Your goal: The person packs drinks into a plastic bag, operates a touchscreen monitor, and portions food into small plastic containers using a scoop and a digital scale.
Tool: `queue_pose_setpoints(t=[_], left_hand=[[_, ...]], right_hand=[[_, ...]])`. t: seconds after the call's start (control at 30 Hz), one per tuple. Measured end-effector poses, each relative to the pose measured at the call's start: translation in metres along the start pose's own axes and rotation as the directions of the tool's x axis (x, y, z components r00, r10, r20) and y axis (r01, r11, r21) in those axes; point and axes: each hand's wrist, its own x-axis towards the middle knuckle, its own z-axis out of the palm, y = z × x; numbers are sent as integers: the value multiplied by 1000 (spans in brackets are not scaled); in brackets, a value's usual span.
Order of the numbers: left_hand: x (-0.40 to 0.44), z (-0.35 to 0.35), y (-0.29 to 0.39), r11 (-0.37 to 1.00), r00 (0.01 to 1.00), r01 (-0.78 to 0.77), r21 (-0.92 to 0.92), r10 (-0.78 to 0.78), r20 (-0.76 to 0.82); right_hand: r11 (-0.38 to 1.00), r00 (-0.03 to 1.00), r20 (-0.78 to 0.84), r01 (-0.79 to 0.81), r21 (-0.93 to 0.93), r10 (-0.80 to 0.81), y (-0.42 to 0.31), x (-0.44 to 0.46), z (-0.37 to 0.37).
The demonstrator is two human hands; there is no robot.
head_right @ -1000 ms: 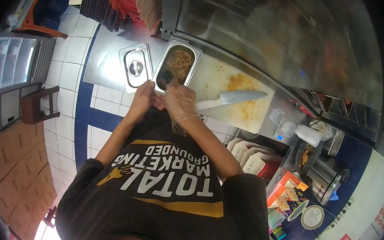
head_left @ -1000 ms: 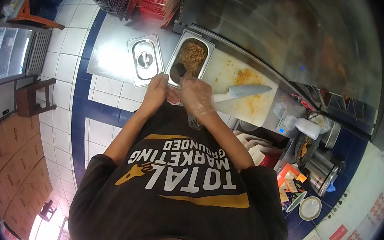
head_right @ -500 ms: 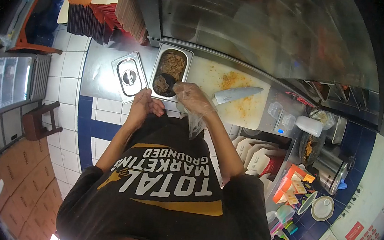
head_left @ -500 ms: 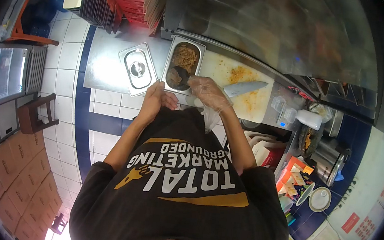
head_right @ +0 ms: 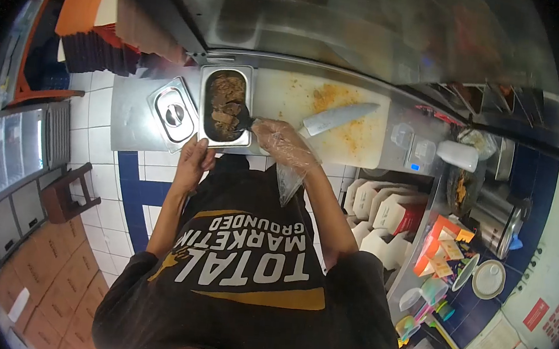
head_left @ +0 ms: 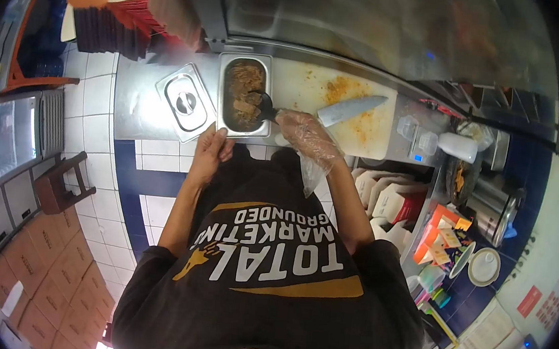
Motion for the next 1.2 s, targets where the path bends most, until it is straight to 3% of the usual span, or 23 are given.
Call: queue_pose_setpoints(t=[0.07,0.13,0.27,0.33,0.4,0.5,0.57,0.87,1.03,1.13,1.2], left_hand=[[-12,1,5,997,1000,24,70,-24,6],[-26,6,8,994,998,41,104,-45,37],[-48,36,4,987,997,72,143,-75,17],[-49,62,3,984,997,51,168,-59,48],[-46,92,-1,978,995,41,204,-58,78],[-33,141,-19,985,984,65,159,-90,154],[-21,177,-38,988,977,64,139,-91,192],[44,304,-134,996,897,85,40,-94,432],[61,345,-152,993,881,98,67,-118,458],[64,351,-154,992,884,93,83,-121,452],[62,352,-151,990,894,95,109,-133,428]], right_hand=[[996,999,15,-48,75,47,6,-9,-7],[967,998,66,-9,255,-8,15,-22,-19],[962,997,-18,-74,265,81,14,-62,-44],[976,998,-53,31,214,-20,25,-79,-58],[947,994,-108,64,314,-32,38,-98,-79],[956,997,-33,83,281,-77,42,-140,-130],[898,986,-132,151,414,-105,57,-167,-164],[811,879,-475,254,528,34,132,-257,-290],[758,866,-500,315,571,17,162,-279,-328],[720,711,-678,369,588,189,179,-283,-341],[726,742,-667,420,545,71,192,-288,-360]])
